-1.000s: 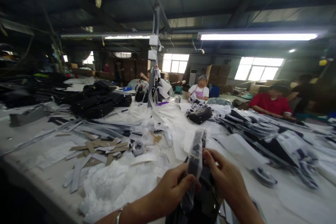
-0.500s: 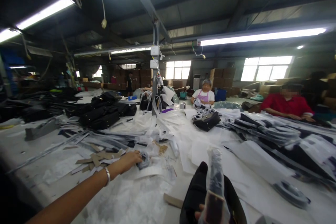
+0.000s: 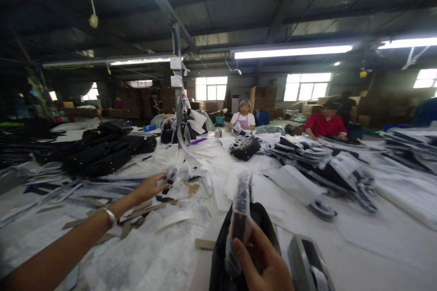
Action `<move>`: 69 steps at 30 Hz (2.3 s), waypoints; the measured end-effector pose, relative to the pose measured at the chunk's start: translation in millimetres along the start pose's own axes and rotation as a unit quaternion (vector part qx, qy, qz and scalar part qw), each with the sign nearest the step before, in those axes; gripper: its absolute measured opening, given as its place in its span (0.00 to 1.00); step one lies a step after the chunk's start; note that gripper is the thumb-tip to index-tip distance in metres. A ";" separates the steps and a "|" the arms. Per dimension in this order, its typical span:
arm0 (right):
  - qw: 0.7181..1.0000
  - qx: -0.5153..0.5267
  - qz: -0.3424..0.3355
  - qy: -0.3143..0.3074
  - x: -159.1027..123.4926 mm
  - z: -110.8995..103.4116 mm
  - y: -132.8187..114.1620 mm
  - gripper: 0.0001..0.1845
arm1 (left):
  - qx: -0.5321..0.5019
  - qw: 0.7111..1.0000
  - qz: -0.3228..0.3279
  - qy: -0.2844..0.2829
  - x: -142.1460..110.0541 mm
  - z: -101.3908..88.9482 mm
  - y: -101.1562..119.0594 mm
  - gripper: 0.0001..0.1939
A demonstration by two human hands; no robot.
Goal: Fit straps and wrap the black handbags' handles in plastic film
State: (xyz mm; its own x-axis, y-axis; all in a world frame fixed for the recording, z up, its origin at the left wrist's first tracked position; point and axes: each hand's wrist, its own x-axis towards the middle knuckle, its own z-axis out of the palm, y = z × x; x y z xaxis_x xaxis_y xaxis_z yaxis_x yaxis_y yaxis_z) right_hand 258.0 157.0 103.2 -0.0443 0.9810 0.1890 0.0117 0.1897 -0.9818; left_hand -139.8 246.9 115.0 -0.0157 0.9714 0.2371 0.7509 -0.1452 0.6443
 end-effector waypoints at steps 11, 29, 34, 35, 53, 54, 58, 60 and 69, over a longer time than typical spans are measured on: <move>0.997 0.018 -0.071 -0.028 -12.8 20.7 -15.4 0.36 | -0.330 0.941 -0.042 -0.060 -66.4 65.1 176.6 0.22; 0.969 -0.085 -0.213 0.088 -15.1 28.5 -8.9 0.26 | -0.425 0.893 -0.049 -0.141 -67.9 83.2 239.6 0.19; 0.959 -0.148 -0.221 0.098 -13.3 24.3 -11.9 0.26 | -0.415 0.893 -0.053 -0.164 -61.4 80.4 245.3 0.20; 0.956 -0.162 -0.223 0.100 -12.6 23.8 -12.4 0.26 | -0.414 0.893 -0.049 -0.168 -60.6 80.6 246.0 0.19; 0.969 -0.097 -0.194 0.115 -28.5 -23.3 29.6 0.15 | -0.390 0.909 -0.086 -0.122 -57.9 74.6 233.6 0.21; 0.970 -0.144 -0.142 0.134 -31.4 -36.1 41.1 0.15 | -0.395 0.908 -0.086 -0.112 -55.4 71.2 229.4 0.20; 0.929 -0.363 0.026 0.063 -42.1 -70.8 86.4 0.13 | -0.410 0.905 -0.072 -0.086 -48.9 59.7 223.3 0.19; 0.910 -0.407 0.071 0.031 -45.1 -72.3 103.0 0.10 | -0.395 0.911 -0.064 -0.100 -54.2 58.7 227.8 0.18; 0.816 -0.532 0.220 -0.050 -20.7 -56.6 121.3 0.07 | -0.348 0.925 -0.047 -0.147 -90.3 64.3 233.6 0.19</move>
State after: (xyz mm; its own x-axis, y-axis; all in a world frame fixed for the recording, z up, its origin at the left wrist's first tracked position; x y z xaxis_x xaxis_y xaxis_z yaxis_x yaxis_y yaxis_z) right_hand 316.9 162.1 -18.7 0.1177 0.9656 -0.2319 0.9067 -0.1998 -0.3715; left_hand 79.5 137.3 197.4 0.1977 0.9801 0.0152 0.1475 -0.0451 0.9880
